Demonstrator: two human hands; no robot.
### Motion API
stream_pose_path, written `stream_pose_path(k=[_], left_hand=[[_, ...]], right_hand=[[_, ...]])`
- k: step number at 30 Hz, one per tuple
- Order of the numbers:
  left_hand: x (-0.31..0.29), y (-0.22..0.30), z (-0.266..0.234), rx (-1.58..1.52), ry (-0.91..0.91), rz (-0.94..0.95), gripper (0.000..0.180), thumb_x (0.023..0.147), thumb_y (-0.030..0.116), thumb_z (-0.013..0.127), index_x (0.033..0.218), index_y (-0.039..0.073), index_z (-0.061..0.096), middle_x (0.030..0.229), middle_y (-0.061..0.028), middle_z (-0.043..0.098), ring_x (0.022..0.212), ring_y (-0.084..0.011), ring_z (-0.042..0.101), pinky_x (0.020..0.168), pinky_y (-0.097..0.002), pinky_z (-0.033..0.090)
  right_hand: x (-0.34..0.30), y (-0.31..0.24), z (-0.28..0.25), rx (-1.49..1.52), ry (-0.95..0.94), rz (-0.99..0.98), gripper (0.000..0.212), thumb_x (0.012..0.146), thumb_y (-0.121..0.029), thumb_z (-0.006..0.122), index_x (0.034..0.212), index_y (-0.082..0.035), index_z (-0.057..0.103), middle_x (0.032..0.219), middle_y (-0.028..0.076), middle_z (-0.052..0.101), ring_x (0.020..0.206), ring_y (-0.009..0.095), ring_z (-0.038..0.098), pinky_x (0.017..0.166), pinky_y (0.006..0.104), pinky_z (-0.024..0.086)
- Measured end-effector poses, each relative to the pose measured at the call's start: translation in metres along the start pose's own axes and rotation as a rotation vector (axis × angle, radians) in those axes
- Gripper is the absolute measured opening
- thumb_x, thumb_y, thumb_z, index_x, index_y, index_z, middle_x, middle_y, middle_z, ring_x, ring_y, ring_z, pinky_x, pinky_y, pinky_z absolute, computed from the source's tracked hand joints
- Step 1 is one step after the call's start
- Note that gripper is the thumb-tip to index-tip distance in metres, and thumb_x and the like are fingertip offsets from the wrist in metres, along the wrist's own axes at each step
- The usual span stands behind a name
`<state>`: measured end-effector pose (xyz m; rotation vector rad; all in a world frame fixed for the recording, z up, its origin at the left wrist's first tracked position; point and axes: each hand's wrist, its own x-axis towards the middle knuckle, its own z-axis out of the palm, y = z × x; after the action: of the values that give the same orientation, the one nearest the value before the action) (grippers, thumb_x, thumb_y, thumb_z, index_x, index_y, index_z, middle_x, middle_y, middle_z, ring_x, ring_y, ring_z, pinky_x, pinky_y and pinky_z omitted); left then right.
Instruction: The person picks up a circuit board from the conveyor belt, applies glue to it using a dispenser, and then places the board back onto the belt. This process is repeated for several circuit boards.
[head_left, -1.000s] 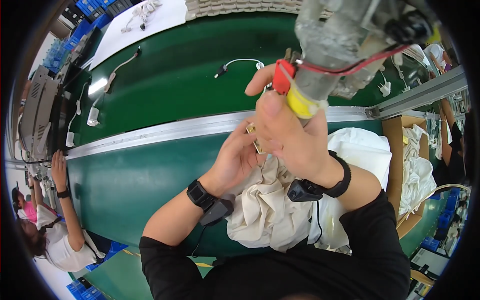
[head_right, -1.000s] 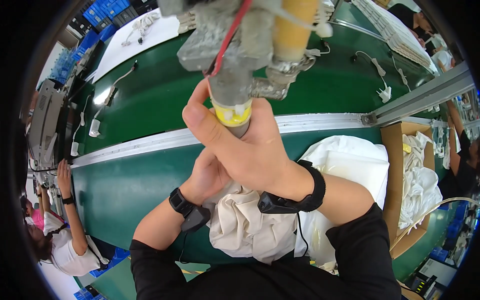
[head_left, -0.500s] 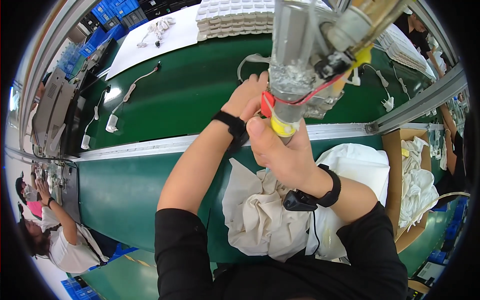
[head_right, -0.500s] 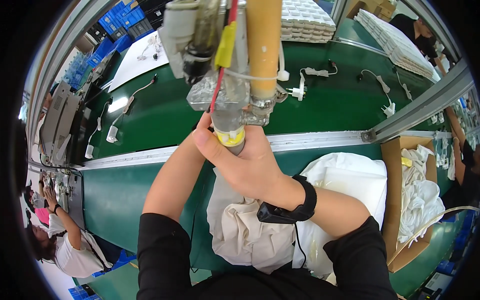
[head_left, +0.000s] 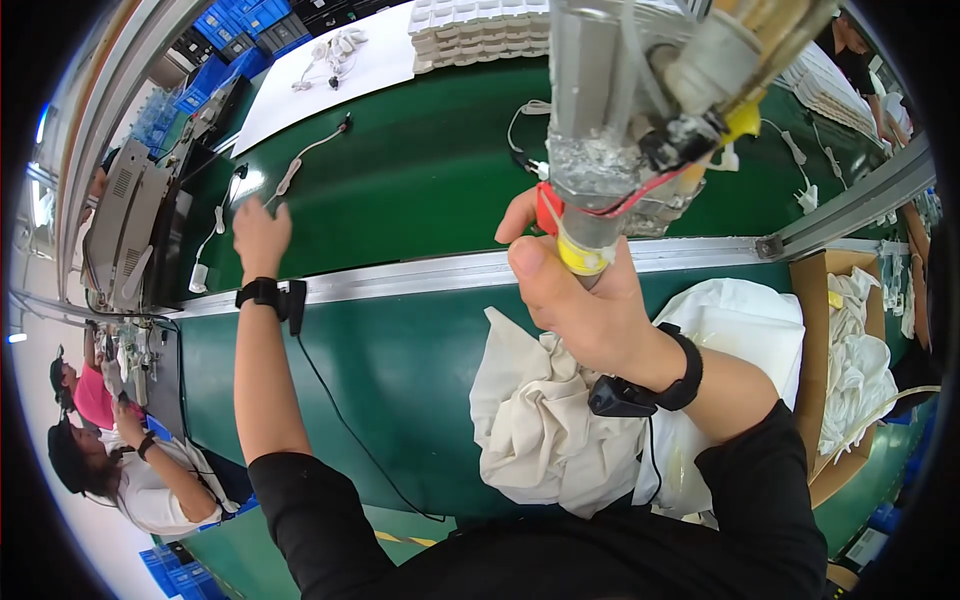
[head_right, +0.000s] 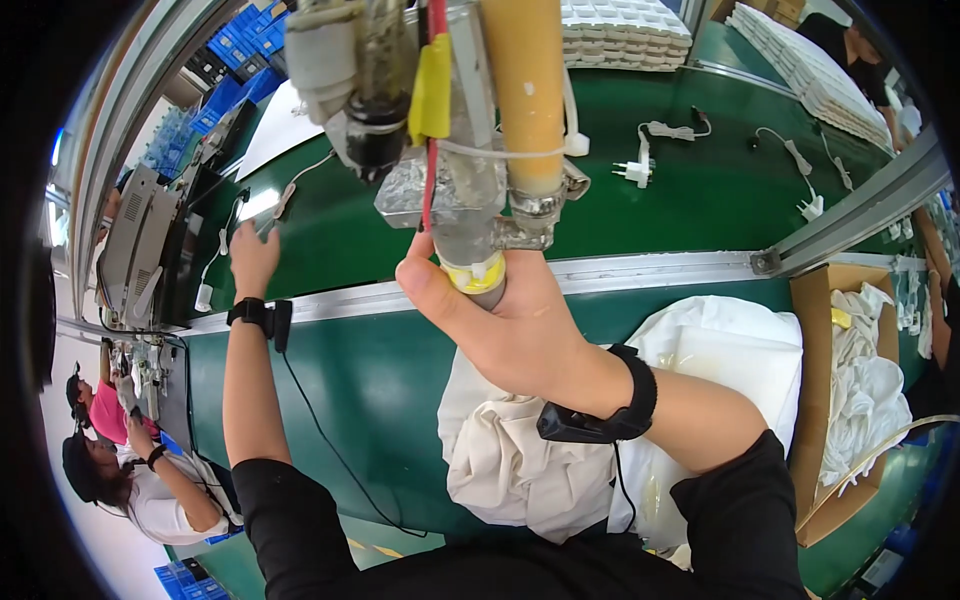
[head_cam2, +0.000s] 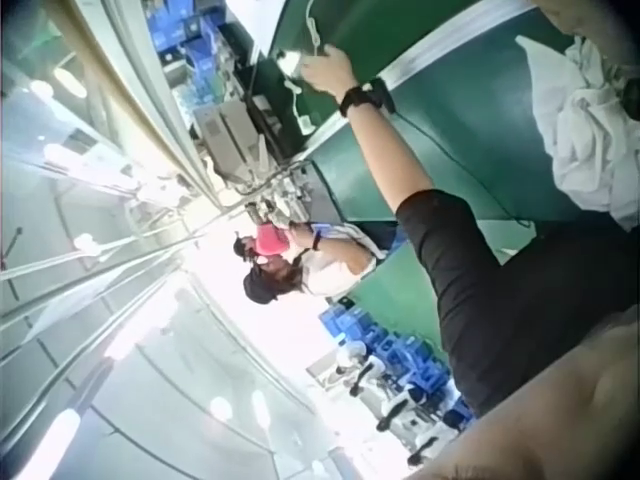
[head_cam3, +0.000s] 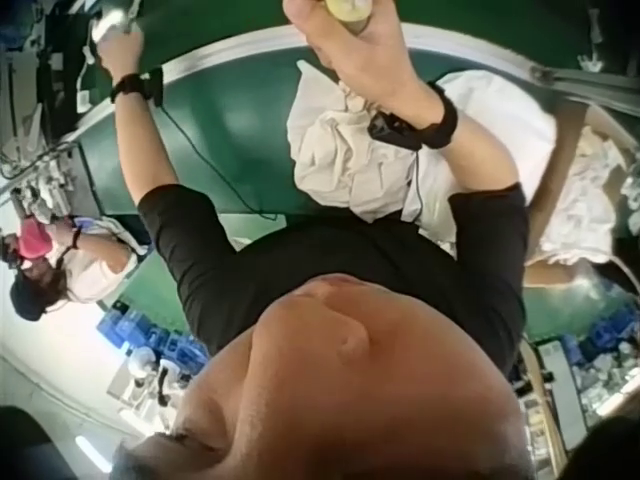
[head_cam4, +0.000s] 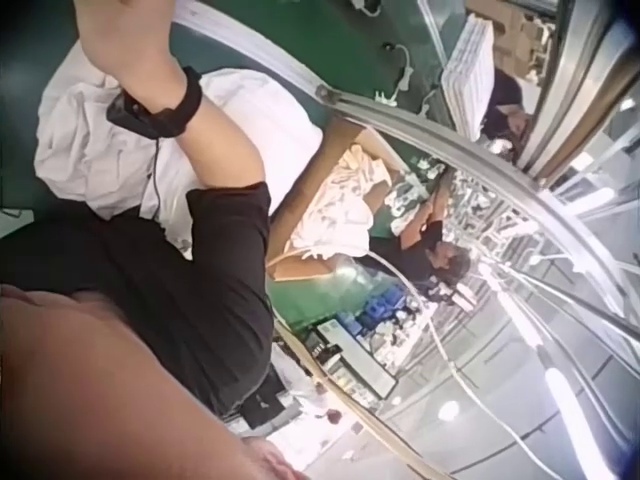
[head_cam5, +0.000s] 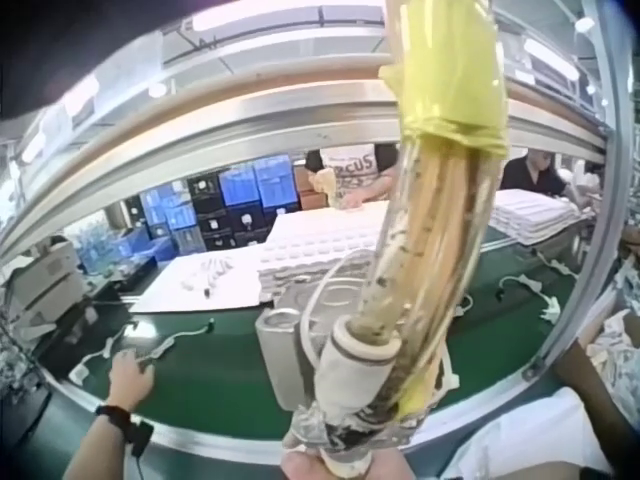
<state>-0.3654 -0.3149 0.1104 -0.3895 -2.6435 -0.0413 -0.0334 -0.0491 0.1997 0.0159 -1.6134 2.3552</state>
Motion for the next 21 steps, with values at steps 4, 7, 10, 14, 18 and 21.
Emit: stream_pose_path(k=[4,7,10,14,18,21], left_hand=[[-0.009,-0.066,0.011,0.019,-0.037,-0.123,0.041,0.079,0.028,0.056,0.11,0.002,0.049,0.103,-0.0201,0.06,0.1,-0.0379,0.055,0.083,-0.0452,0.045],[-0.008,-0.04,0.0,-0.037,-0.328,-0.254,0.036,0.079,0.026,0.055,0.104,0.001,0.047,0.096,-0.0207,0.062,0.093,-0.0399,0.058,0.081,-0.0461,0.046],[-0.005,-0.014,-0.009,-0.026,-0.27,-0.189,0.038,0.078,0.026,0.056,0.103,0.0,0.045,0.092,-0.0213,0.062,0.089,-0.0416,0.058,0.078,-0.0464,0.046],[-0.013,0.053,-0.029,-0.659,-0.394,-0.238,0.037,0.081,0.025,0.057,0.104,-0.001,0.043,0.09,-0.0148,0.058,0.086,-0.0304,0.059,0.075,-0.0404,0.051],[-0.058,0.137,-0.063,-1.666,-0.837,-0.429,0.026,0.087,0.023,0.052,0.101,0.002,0.047,0.089,-0.007,0.05,0.085,-0.0176,0.055,0.073,-0.0347,0.054],[-0.11,0.194,-0.093,-1.743,-0.984,-0.404,0.025,0.088,0.022,0.052,0.103,0.003,0.047,0.085,-0.0059,0.055,0.075,-0.0163,0.057,0.063,-0.0302,0.054]], right_hand=[[-0.001,0.001,0.005,-0.014,-0.018,0.013,0.029,0.09,-0.027,0.054,0.1,-0.002,0.043,0.055,-0.006,0.039,0.044,0.001,0.029,0.041,0.0185,0.023],[-0.001,0.005,0.0,-0.035,0.005,-0.008,0.03,0.09,-0.028,0.054,0.1,-0.002,0.043,0.054,-0.006,0.038,0.043,0.001,0.029,0.041,0.0186,0.023],[0.0,0.003,0.003,-0.044,0.007,-0.025,0.031,0.09,-0.029,0.054,0.1,-0.002,0.043,0.053,-0.006,0.038,0.043,0.001,0.029,0.04,0.0187,0.023],[0.004,0.003,0.004,-0.064,0.004,-0.035,0.031,0.09,-0.029,0.053,0.1,-0.002,0.044,0.053,-0.007,0.038,0.042,0.001,0.029,0.04,0.0189,0.023],[0.005,0.001,-0.003,-0.071,0.008,-0.041,0.03,0.09,-0.029,0.053,0.1,-0.002,0.044,0.053,-0.006,0.038,0.042,0.001,0.03,0.04,0.0188,0.023],[0.005,-0.001,-0.009,-0.072,0.015,-0.057,0.03,0.091,-0.029,0.053,0.1,-0.002,0.045,0.053,-0.006,0.038,0.042,0.001,0.031,0.04,0.0188,0.023]])
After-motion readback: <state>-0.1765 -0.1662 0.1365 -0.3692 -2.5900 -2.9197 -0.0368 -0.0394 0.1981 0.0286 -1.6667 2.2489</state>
